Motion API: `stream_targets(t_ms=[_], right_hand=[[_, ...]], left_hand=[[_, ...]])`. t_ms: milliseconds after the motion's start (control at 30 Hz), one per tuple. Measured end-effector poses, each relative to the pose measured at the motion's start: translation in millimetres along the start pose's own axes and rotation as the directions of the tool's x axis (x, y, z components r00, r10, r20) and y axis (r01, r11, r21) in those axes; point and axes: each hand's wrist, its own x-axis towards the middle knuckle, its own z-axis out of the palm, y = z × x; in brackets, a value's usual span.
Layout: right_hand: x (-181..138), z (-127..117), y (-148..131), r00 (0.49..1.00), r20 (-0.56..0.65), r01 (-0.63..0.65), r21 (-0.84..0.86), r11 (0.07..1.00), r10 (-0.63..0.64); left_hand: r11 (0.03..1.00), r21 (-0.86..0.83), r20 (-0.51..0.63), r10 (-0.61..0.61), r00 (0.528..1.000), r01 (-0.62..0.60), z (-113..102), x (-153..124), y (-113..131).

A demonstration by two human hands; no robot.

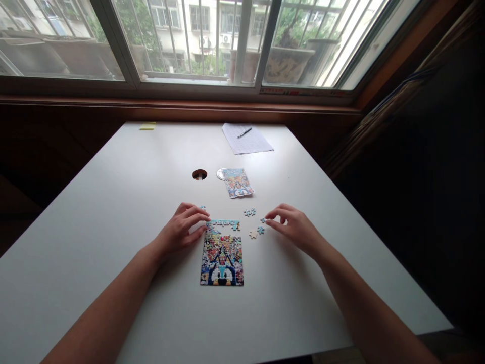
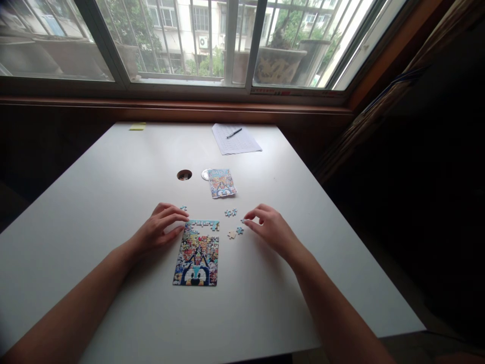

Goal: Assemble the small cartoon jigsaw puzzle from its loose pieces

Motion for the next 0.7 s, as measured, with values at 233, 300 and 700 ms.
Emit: stream_targets(t_ms=[233,300,700], right_hand=[[-10.3,23.2,-15.8,0.944,0.109,0.326,-0.188,0.926,-0.311],[-10.7,25.6,-17.9,0.934,0.093,0.357,-0.233,0.905,-0.344],[-0.1,30.5,-15.2,0.915,0.043,0.399,-0.263,0.879,-0.402]], left_hand=[[1.000,0.002,-0.012,0.002,1.000,-0.001,-0.9,-0.4,1.0],[1.000,0.004,-0.011,0.004,1.000,-0.004,-0.2,-0.7,0.1],[1.000,0.006,-0.010,-0.001,1.000,0.002,-0.6,-0.4,0.8]])
